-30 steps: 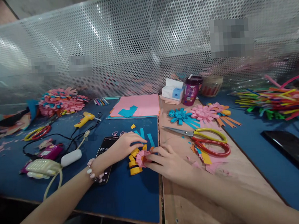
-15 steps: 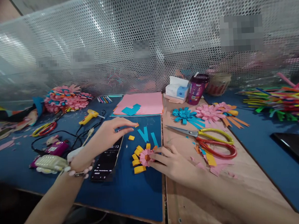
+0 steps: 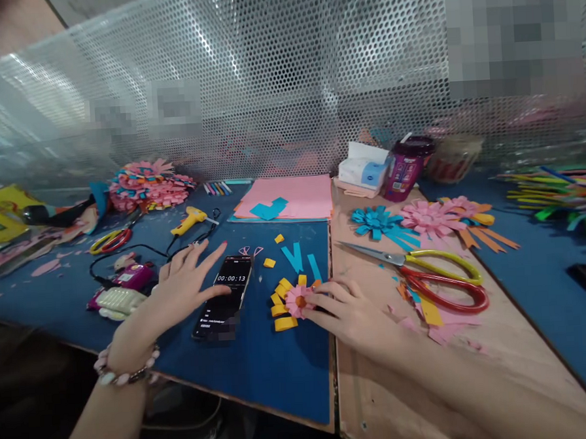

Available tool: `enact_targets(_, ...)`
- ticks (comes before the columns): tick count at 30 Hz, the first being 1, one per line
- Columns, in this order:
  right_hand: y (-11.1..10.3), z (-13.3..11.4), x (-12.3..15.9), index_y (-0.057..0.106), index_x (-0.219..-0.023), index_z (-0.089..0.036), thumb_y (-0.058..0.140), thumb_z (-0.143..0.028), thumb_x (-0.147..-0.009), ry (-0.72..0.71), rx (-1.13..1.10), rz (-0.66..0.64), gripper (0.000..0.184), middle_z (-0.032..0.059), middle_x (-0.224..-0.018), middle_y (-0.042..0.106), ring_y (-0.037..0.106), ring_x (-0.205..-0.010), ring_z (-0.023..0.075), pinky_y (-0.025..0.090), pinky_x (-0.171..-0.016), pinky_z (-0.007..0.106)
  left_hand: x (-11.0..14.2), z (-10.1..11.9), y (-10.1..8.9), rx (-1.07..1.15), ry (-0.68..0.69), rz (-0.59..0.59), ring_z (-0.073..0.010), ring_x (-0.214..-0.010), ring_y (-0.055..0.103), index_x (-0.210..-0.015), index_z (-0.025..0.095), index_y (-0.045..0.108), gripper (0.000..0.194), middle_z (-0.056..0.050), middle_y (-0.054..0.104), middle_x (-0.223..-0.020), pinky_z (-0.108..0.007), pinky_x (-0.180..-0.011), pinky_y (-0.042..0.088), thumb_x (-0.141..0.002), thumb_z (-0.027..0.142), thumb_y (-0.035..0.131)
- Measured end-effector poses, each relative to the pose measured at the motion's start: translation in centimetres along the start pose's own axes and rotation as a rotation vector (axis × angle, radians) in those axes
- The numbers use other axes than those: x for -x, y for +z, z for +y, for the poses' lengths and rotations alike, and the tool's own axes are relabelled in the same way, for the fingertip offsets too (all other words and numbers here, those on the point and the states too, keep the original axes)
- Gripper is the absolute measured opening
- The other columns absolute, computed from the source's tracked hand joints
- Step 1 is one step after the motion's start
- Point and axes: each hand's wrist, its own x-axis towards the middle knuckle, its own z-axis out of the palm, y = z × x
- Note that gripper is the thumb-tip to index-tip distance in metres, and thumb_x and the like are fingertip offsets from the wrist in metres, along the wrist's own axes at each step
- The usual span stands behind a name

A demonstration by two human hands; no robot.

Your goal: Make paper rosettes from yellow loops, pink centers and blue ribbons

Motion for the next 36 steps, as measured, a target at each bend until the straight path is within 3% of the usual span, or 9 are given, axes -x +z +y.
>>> enact_targets(6,-0.2,0.1,0.0,0.056,-0.124,-0.020,0.034,-0.015,-0.098,-0.018,0.014,-0.019,0.035,0.0053,-0.118,0.064,0.048,-0.113,0.0215,0.038,-0.094,0.043,0.4,-0.2,0.4,-0.076,-0.045,0.003,-0.0402,-0.139,0.016,-0.148,0.032,0.017,0.078,-0.012,0.018,-0.155,-0.059,-0.101,0.028,-0.083,0.062,0.049)
enact_targets(11,-0.3,0.1,0.0,0.056,-0.124,-0.021,0.034,-0.016,-0.098,-0.016,0.025,-0.033,0.035,0.0059,-0.117,0.064,0.049,-0.113,0.0219,0.038,-0.094,0.044,2.8,0.2,0.1,-0.002,-0.022,0.036,-0.0398,-0.132,0.033,-0.149,0.026,0.003,0.093,-0.014,0.012,-0.156,-0.052,-0.100,0.032,-0.080,0.066,0.049)
enact_targets(14,-0.5,0.1,-0.1,0.058,-0.121,-0.020,0.034,-0.014,-0.097,-0.022,0.039,-0.020,0.034,0.0053,-0.118,0.064,0.050,-0.112,0.0211,0.038,-0.094,0.043,4.8,1.6,1.0,0.010,0.035,0.011,-0.0386,-0.124,0.044,-0.150,0.025,0.003,0.102,-0.014,0.012,-0.155,-0.049,-0.096,0.038,-0.073,0.070,0.054)
enact_targets(20,-0.5,0.1,-0.2,0.058,-0.120,-0.021,0.036,-0.015,-0.097,-0.031,0.057,-0.013,0.033,0.0055,-0.116,0.064,0.050,-0.112,0.0200,0.037,-0.096,0.043,6.9,3.5,2.9,-0.025,-0.074,0.149,-0.0368,-0.111,0.056,-0.149,0.021,0.017,0.093,-0.016,0.016,-0.154,-0.044,-0.086,0.045,-0.076,0.061,0.058)
enact_targets(25,0.2,-0.1,0.1,0.060,-0.115,-0.020,0.035,-0.016,-0.097,-0.001,0.012,0.039,0.031,0.0051,-0.114,0.065,0.049,-0.113,0.0207,0.036,-0.098,0.045,6.5,4.1,2.9,0.072,-0.265,0.274,-0.0333,-0.098,0.063,-0.150,0.021,0.010,0.095,-0.019,0.016,-0.153,-0.045,-0.082,0.046,-0.076,0.054,0.059)
enact_targets(29,0.4,-0.1,0.2,0.060,-0.116,-0.021,0.036,-0.016,-0.097,-0.006,0.012,0.034,0.031,0.0043,-0.113,0.066,0.050,-0.112,0.0201,0.036,-0.099,0.045,6.1,4.2,2.3,0.186,-0.386,0.254,-0.0331,-0.100,0.062,-0.150,0.024,0.002,0.099,-0.020,0.013,-0.154,-0.049,-0.086,0.045,-0.074,0.047,0.062)
enact_targets(36,-0.3,-0.2,-0.2,0.059,-0.118,-0.020,0.039,-0.014,-0.096,-0.019,0.034,0.041,0.031,0.0045,-0.109,0.067,0.052,-0.108,0.0201,0.040,-0.097,0.045,7.4,4.1,2.1,0.288,-0.478,0.253,-0.0419,-0.127,0.040,-0.149,0.025,-0.006,0.105,-0.020,0.016,-0.152,-0.057,-0.089,0.042,-0.073,0.043,0.064)
